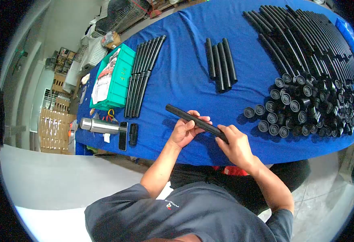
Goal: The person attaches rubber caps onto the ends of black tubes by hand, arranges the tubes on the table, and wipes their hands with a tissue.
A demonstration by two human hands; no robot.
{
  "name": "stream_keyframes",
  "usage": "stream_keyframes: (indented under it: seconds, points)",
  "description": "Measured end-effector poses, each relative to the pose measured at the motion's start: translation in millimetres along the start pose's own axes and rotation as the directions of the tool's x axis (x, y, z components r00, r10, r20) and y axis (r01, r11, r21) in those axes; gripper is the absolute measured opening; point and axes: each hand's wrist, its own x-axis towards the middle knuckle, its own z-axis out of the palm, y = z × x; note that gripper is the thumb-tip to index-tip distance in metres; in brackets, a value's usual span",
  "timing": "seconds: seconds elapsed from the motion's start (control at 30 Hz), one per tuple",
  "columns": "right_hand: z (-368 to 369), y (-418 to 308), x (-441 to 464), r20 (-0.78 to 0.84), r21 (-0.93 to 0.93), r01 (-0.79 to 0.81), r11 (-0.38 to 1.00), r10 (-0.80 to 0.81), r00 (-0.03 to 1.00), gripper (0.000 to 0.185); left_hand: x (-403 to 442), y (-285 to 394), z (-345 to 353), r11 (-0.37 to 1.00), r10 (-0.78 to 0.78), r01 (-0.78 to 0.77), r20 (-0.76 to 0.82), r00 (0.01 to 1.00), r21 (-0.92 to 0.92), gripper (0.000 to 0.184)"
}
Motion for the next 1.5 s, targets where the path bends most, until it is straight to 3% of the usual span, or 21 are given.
stream_keyframes:
  seconds: [0.1,0.13,0.23,0.27,0.33,0.4,0.47,0.53,0.63,0.7,0.77,0.87,0.97,1.0,1.03,1.1,1.2,1.3,1.33,1.47,1.5]
  points:
    - [-3.9,-7.9,2.8,-0.006,0.023,0.003,1.000,-0.003,1.000,0.041,0.3,-2.8,-8.0,1.000,-0.008,0.008,0.013,1.000,0.000,0.036]
    - [-7.2,-9.4,4.0,0.125,0.254,-0.247,0.935,0.221,0.967,0.040,0.6,-2.6,-8.8,1.000,-0.006,0.006,0.031,1.000,-0.006,0.036]
    - [-13.5,-6.9,10.0,0.401,0.416,-0.605,0.679,0.460,0.792,0.041,-0.4,0.2,-4.8,1.000,-0.009,0.009,0.009,1.000,0.019,0.036]
    - [-9.1,-3.9,6.4,0.315,0.362,-0.534,0.764,0.440,0.841,0.039,-0.2,0.0,-2.6,0.999,-0.016,0.016,-0.009,1.000,0.032,0.035]
    - [3.9,5.5,3.5,-0.031,0.055,-0.009,0.998,0.011,0.999,0.038,0.5,0.2,-1.7,1.000,-0.007,0.007,-0.008,1.000,0.010,0.035]
    - [9.6,5.5,6.4,-0.124,-0.273,0.287,0.918,-0.329,0.936,0.039,0.4,-1.4,-2.9,1.000,0.011,-0.011,0.001,1.000,-0.001,0.035]
    - [-2.9,-8.4,4.3,0.086,0.172,-0.189,0.967,0.176,0.981,0.039,0.2,-2.0,-6.2,1.000,0.031,-0.031,0.026,0.999,0.004,0.035]
    - [-11.2,-6.1,8.6,0.378,0.426,-0.561,0.710,0.424,0.823,0.040,-1.6,1.1,-1.0,1.000,0.020,-0.020,0.012,1.000,0.011,0.035]
    - [-8.6,-2.5,6.5,0.268,0.310,-0.420,0.853,0.345,0.899,0.039,-2.2,2.1,4.1,0.998,0.017,-0.016,-0.004,1.000,0.058,0.037]
    - [9.7,13.2,0.8,-0.077,0.002,0.077,0.997,-0.077,0.994,0.038,-0.8,-0.1,-0.7,0.999,0.019,-0.019,0.012,1.000,0.033,0.035]
    - [13.7,12.4,-0.6,-0.146,-0.108,0.149,0.983,-0.164,0.976,0.038,-1.2,-2.3,-4.0,0.999,0.050,-0.049,-0.023,0.999,0.020,0.036]
    - [-19.7,-9.5,7.5,0.413,0.457,-0.551,0.699,0.381,0.827,0.040,-2.1,-0.2,-2.0,0.999,0.030,-0.030,-0.022,0.999,-0.009,0.035]
    - [-17.9,-6.4,6.5,0.359,0.403,-0.506,0.763,0.377,0.854,0.041,-0.4,1.3,2.5,1.000,0.023,-0.023,-0.015,1.000,0.008,0.036]
    - [6.2,17.0,-0.7,0.009,0.186,-0.022,0.982,0.021,1.000,0.040,1.4,1.0,3.3,1.000,0.022,-0.022,-0.018,1.000,0.014,0.037]
    - [4.8,11.2,-2.2,-0.036,0.004,0.078,0.997,-0.077,0.996,0.041,2.2,0.6,3.0,1.000,0.026,-0.026,-0.013,1.000,0.009,0.037]
    - [5.3,1.1,-3.1,-0.077,-0.036,0.090,0.995,-0.093,0.993,0.031,-0.3,0.3,0.9,0.999,0.036,-0.036,-0.015,0.999,-0.001,0.037]
    - [-31.7,-33.3,11.5,0.428,0.403,-0.611,0.681,0.450,0.784,0.030,-1.4,0.9,-1.1,0.999,0.048,-0.047,0.007,0.999,-0.025,0.036]
    - [-22.2,-18.2,7.2,0.254,0.343,-0.396,0.852,0.321,0.912,0.030,0.3,1.6,2.3,1.000,0.024,-0.023,-0.016,1.000,0.006,0.035]
    - [-5.8,-6.2,5.6,-0.054,0.123,0.030,0.992,-0.024,0.998,0.029,0.9,2.2,1.5,1.000,0.023,-0.023,-0.009,1.000,-0.006,0.035]
    - [4.0,3.1,-2.2,-0.082,0.094,0.106,0.990,-0.098,0.992,0.030,-0.4,0.1,-3.0,0.998,0.037,-0.036,0.026,0.999,-0.047,0.034]
    - [-4.9,-2.2,2.3,0.095,0.275,-0.154,0.949,0.132,0.987,0.032,-0.7,0.4,-3.4,0.998,0.046,-0.044,0.039,0.998,-0.052,0.034]
